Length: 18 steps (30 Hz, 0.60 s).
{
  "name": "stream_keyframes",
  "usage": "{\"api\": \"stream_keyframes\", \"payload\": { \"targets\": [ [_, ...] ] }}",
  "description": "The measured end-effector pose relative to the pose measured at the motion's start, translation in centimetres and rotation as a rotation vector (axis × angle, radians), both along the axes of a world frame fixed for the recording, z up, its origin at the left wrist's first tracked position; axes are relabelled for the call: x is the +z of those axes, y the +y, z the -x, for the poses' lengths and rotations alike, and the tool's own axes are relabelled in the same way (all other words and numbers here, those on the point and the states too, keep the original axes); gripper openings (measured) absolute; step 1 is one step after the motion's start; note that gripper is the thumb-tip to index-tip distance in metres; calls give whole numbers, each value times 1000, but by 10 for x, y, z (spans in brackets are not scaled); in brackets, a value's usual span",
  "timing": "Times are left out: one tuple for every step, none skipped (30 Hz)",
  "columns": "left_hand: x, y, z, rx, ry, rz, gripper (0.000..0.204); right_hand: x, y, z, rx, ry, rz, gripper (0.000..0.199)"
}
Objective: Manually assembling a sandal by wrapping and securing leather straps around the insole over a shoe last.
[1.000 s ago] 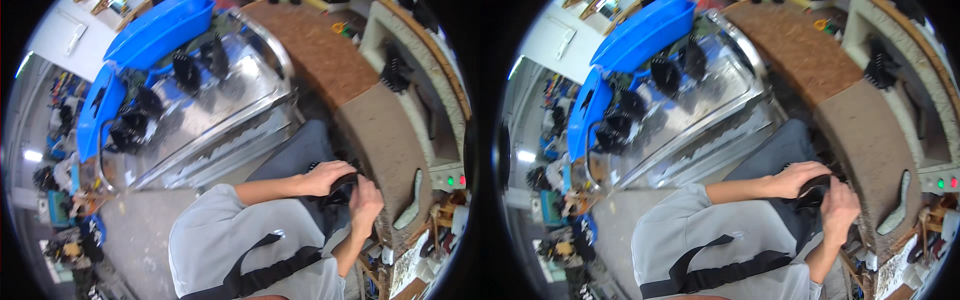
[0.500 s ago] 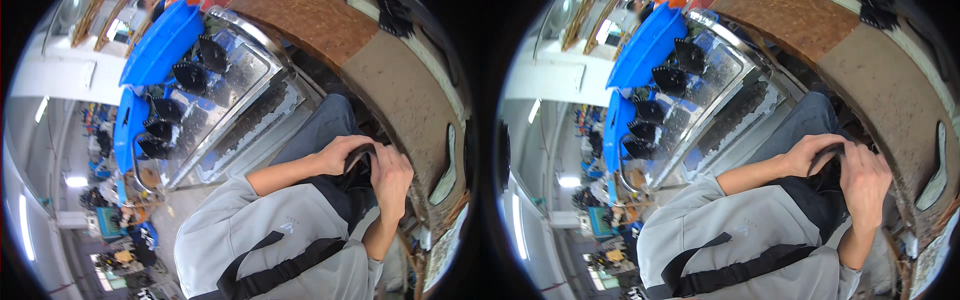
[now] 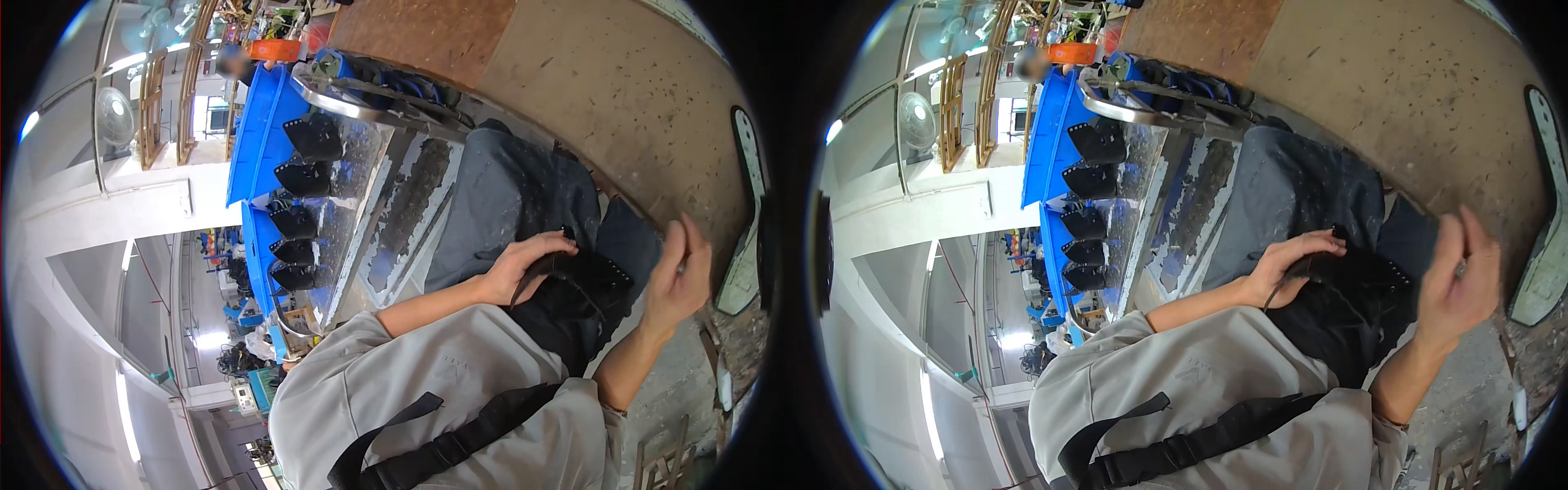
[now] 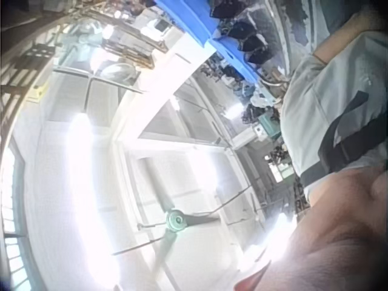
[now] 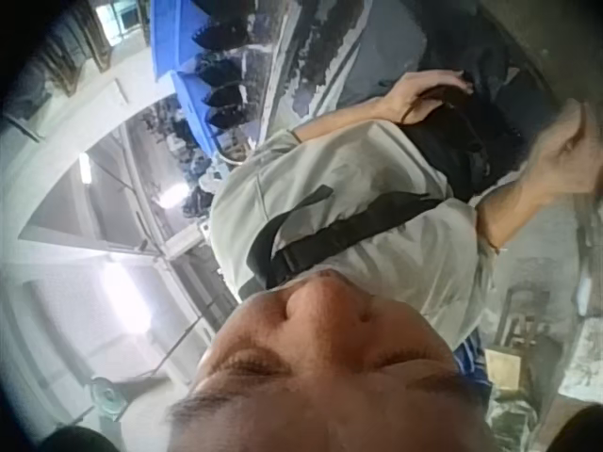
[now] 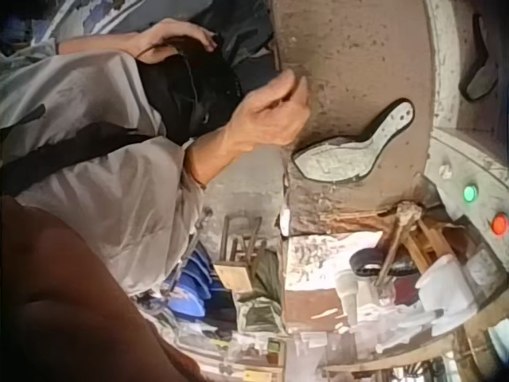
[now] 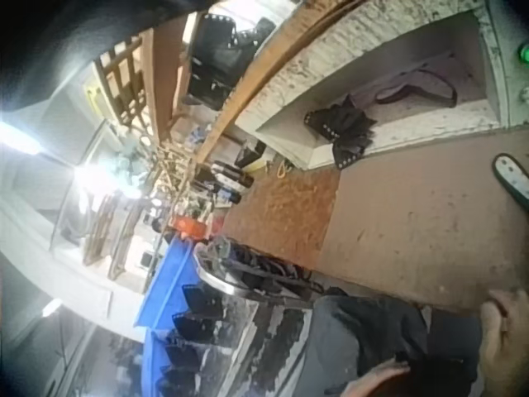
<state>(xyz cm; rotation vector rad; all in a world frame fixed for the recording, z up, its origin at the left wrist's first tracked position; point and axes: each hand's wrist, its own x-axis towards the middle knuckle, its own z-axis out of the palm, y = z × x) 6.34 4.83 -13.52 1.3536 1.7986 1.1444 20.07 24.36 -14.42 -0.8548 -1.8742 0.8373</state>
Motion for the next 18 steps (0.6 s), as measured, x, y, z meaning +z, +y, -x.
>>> {"api": "stream_keyframes", "payload": {
  "targets": [
    [-2,3,0,-12,13,-23,42,-7,14,3,-62,1,12,19],
    [-1,6,-1,-8,21,-36,42,-10,22,10,-107,-11,-22,15],
    [0,8,0,-2,17,-34,42,-16,26,16,-97,9,-38,15],
    [2,9,2,6,19,-40,42,-20,26,19,-135,-131,-247,12],
    [1,10,3,18,32,-27,43,-22,26,21,-180,-266,-459,10],
    [2,14,3,19,22,-50,47,-22,26,21,-224,-304,-462,9],
    [5,14,3,31,23,-73,51,-21,24,23,-261,-327,-464,8],
    [7,13,4,29,36,-97,50,-20,22,22,-259,-351,-438,8],
    [8,12,4,47,49,-112,48,-20,20,23,-255,-371,-415,9],
    [10,9,3,57,68,-129,45,-22,19,23,-247,-330,-425,10],
    [8,5,4,67,84,-149,43,-25,20,25,-237,-292,-436,11],
    [6,4,2,58,30,-155,46,-24,23,20,-242,-294,-446,12],
    [5,0,1,60,-14,-154,48,-25,23,19,-233,-286,-447,14],
    [9,-4,1,55,-17,-189,47,-30,24,18,-230,-287,-414,16],
    [6,-9,0,57,12,-259,44,-32,23,18,-227,-290,-380,19],
    [8,-14,-1,55,10,-285,42,-30,22,18,-232,-351,-357,22],
    [13,-20,-2,52,12,-309,40,-25,20,19,-238,-408,-334,25],
    [13,-25,-2,52,59,-358,39,-27,23,18,-215,-411,-322,27]
  ]
}}
